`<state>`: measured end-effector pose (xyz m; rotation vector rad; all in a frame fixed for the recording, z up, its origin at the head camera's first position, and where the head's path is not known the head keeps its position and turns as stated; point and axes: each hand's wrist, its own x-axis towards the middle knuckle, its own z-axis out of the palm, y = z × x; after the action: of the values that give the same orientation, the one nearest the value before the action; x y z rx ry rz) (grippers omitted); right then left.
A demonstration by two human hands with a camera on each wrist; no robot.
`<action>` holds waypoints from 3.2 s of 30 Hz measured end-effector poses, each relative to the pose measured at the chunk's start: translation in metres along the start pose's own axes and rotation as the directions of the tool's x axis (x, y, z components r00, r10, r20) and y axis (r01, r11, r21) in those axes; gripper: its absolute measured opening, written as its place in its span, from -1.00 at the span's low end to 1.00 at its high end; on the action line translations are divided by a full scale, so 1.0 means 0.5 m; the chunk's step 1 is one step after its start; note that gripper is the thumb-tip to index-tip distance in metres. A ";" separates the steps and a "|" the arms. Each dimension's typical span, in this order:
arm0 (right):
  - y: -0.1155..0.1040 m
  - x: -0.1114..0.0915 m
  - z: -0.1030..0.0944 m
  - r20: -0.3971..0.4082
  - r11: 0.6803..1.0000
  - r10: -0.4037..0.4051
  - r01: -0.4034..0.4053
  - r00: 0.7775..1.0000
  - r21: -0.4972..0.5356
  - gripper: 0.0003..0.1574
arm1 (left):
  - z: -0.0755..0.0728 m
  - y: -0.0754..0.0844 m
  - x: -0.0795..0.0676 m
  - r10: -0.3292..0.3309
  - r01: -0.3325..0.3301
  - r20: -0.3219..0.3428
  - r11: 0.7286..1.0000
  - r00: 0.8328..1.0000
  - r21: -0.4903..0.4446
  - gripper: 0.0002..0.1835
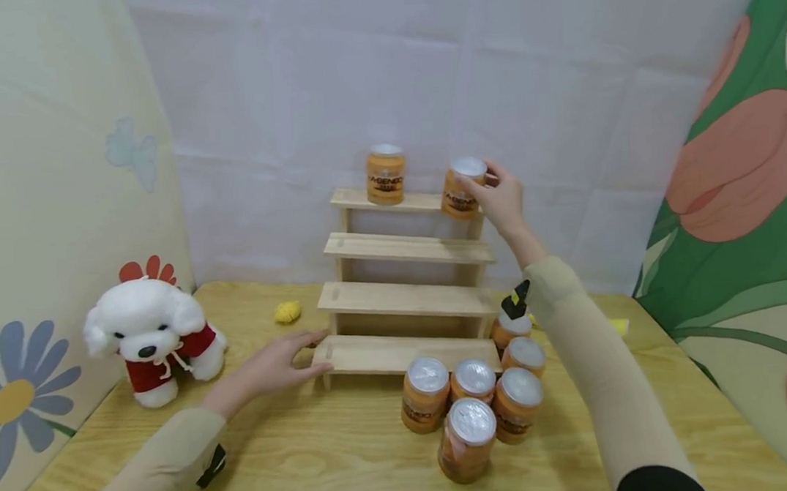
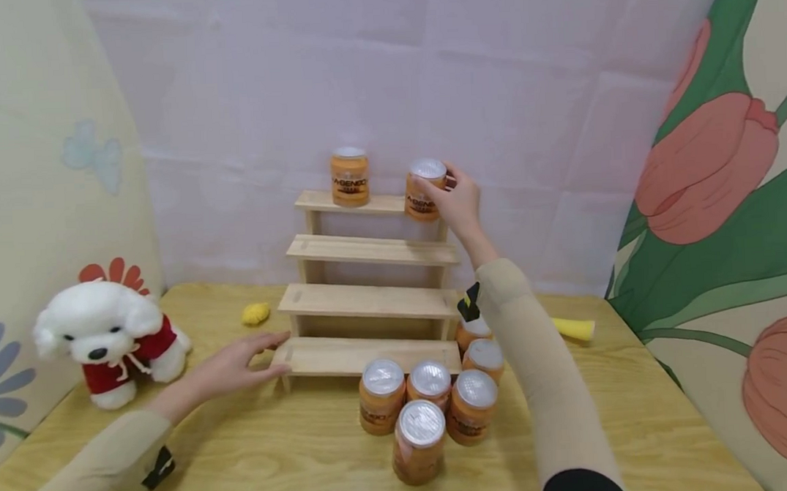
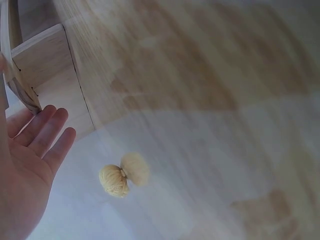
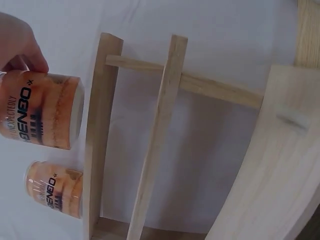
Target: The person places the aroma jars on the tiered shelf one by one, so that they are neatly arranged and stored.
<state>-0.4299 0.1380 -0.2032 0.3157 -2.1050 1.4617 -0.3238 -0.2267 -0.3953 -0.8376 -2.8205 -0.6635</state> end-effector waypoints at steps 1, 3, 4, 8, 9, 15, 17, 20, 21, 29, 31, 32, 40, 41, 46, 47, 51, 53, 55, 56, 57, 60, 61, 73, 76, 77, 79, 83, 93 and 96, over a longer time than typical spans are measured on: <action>0.001 0.003 0.004 -0.001 1.000 0.004 -0.004 1.000 -0.008 -0.27 | 0.001 0.001 0.000 0.003 -0.003 -0.003 1.000 1.000 0.001 -0.23; 0.002 0.007 0.011 -0.001 1.000 0.010 -0.010 1.000 -0.020 -0.27 | 0.004 0.002 0.001 0.013 -0.013 -0.004 1.000 1.000 0.000 -0.24; 0.002 0.009 0.014 0.000 1.000 0.008 -0.008 1.000 -0.027 -0.28 | 0.006 0.003 0.001 0.018 -0.018 -0.005 1.000 1.000 0.000 -0.24; 0.004 0.017 0.024 0.011 0.999 0.015 -0.014 1.000 -0.050 -0.26 | 0.006 0.008 0.001 0.014 -0.014 -0.003 1.000 1.000 -0.005 -0.24; 0.005 0.019 0.026 0.008 0.999 0.020 -0.019 1.000 -0.047 -0.24 | 0.006 0.009 0.001 0.013 -0.013 -0.001 1.000 1.000 -0.005 -0.24; 0.010 0.028 0.035 -0.008 0.998 -0.020 0.020 1.000 -0.061 -0.22 | 0.003 0.011 -0.001 -0.004 0.004 0.003 1.000 1.000 -0.007 -0.23; 0.010 0.028 0.036 0.006 0.991 -0.054 0.054 0.999 -0.119 -0.25 | 0.002 0.011 -0.002 -0.008 0.008 -0.001 1.000 1.000 -0.012 -0.23; 0.008 0.023 0.032 0.051 0.972 -0.083 0.092 0.995 -0.218 -0.22 | 0.001 0.010 -0.001 -0.006 0.006 -0.005 1.000 1.000 -0.012 -0.23; 0.008 0.021 0.030 0.074 0.963 -0.086 0.102 0.994 -0.248 -0.18 | 0.000 0.009 -0.001 -0.009 0.009 -0.006 1.000 1.000 -0.014 -0.23; 0.035 0.010 0.025 0.281 0.979 0.007 0.051 0.960 -0.199 0.22 | -0.002 0.002 -0.005 0.030 -0.030 -0.028 1.000 0.999 0.001 -0.27; 0.043 0.008 0.030 0.284 0.987 0.033 0.014 0.958 -0.159 0.21 | -0.002 0.003 -0.007 0.035 -0.035 -0.032 0.999 0.999 0.005 -0.27; 0.047 0.008 0.033 0.280 0.990 0.043 -0.004 0.959 -0.140 0.17 | -0.001 0.003 -0.009 0.038 -0.038 -0.031 0.999 0.999 0.008 -0.27; 0.050 0.000 0.053 0.228 0.984 0.107 -0.071 0.968 -0.161 -0.11 | -0.008 0.005 -0.017 0.003 -0.003 -0.003 1.000 1.000 -0.027 -0.23; 0.049 0.000 0.055 0.221 0.981 0.107 -0.067 0.969 -0.180 -0.10 | -0.010 0.005 -0.017 -0.002 0.002 0.003 0.999 1.000 -0.033 -0.23; 0.047 0.001 0.069 0.191 0.974 0.074 -0.029 0.979 -0.226 -0.10 | -0.014 0.003 -0.018 -0.004 0.004 0.019 1.000 1.000 -0.031 -0.22; 0.047 0.001 0.072 0.187 0.971 0.068 -0.022 0.980 -0.240 -0.10 | -0.014 0.003 -0.018 -0.003 0.004 0.020 1.000 1.000 -0.030 -0.22; 0.048 0.000 0.078 0.175 0.959 0.040 0.011 0.984 -0.283 -0.10 | -0.014 0.000 -0.019 -0.004 0.004 0.019 1.000 1.000 -0.029 -0.22; 0.047 -0.002 0.079 0.173 0.958 0.032 0.019 0.984 -0.285 -0.11 | -0.014 -0.002 -0.019 -0.006 0.006 0.019 1.000 1.000 -0.030 -0.22; 0.045 -0.004 0.079 0.173 0.959 0.033 0.017 0.984 -0.282 -0.11 | -0.013 -0.004 -0.020 -0.008 0.009 0.021 0.999 1.000 -0.034 -0.22; 0.045 -0.004 0.079 0.173 0.959 0.039 0.012 0.984 -0.282 -0.11 | -0.013 -0.005 -0.019 -0.006 0.007 0.020 0.999 1.000 -0.032 -0.22; 0.044 -0.004 0.079 0.173 0.959 0.046 0.005 0.984 -0.283 -0.12 | -0.012 -0.006 -0.018 -0.005 0.006 0.019 0.999 1.000 -0.031 -0.22; 0.044 -0.004 0.077 0.175 0.955 0.064 -0.010 0.983 -0.298 -0.11 | -0.011 -0.008 -0.017 -0.002 0.003 0.018 1.000 1.000 -0.027 -0.22; 0.045 -0.004 0.077 0.177 0.954 0.068 -0.012 0.982 -0.300 -0.11 | -0.010 -0.008 -0.016 -0.002 0.002 0.018 1.000 1.000 -0.026 -0.22; 0.058 -0.016 0.050 0.126 0.981 0.051 -0.026 0.991 -0.194 -0.35 | -0.009 -0.006 -0.009 -0.002 0.003 0.023 0.999 1.000 -0.042 -0.22; 0.061 -0.023 0.043 0.146 0.973 0.013 0.022 0.989 -0.230 -0.41 | -0.013 -0.009 -0.007 -0.002 0.003 0.016 0.999 1.000 -0.032 -0.23; 0.063 -0.025 0.040 0.161 0.965 -0.007 0.049 0.987 -0.259 -0.42 | -0.014 -0.010 -0.006 -0.001 0.002 0.013 1.000 1.000 -0.030 -0.23; 0.066 -0.029 0.036 0.211 0.947 -0.023 0.089 0.977 -0.308 -0.43 | -0.015 -0.012 -0.005 -0.002 0.003 0.013 1.000 1.000 -0.026 -0.23; 0.065 -0.041 0.022 0.318 0.924 -0.025 0.144 0.948 -0.355 -0.39 | -0.015 -0.015 -0.004 -0.003 0.003 0.015 1.000 1.000 -0.024 -0.23; 0.069 -0.100 -0.058 0.447 0.964 0.022 0.100 0.894 -0.247 -0.33 | -0.017 -0.021 -0.003 -0.014 0.014 0.024 0.999 1.000 -0.033 -0.23; 0.082 -0.121 -0.082 0.449 0.972 0.020 0.088 0.894 -0.220 -0.34 | -0.019 -0.021 -0.001 -0.010 0.011 0.018 1.000 1.000 -0.028 -0.23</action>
<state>-0.3877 0.1839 -0.2589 0.6463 -2.5937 1.1790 -0.3291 -0.2391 -0.3910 -0.8380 -2.8403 -0.7027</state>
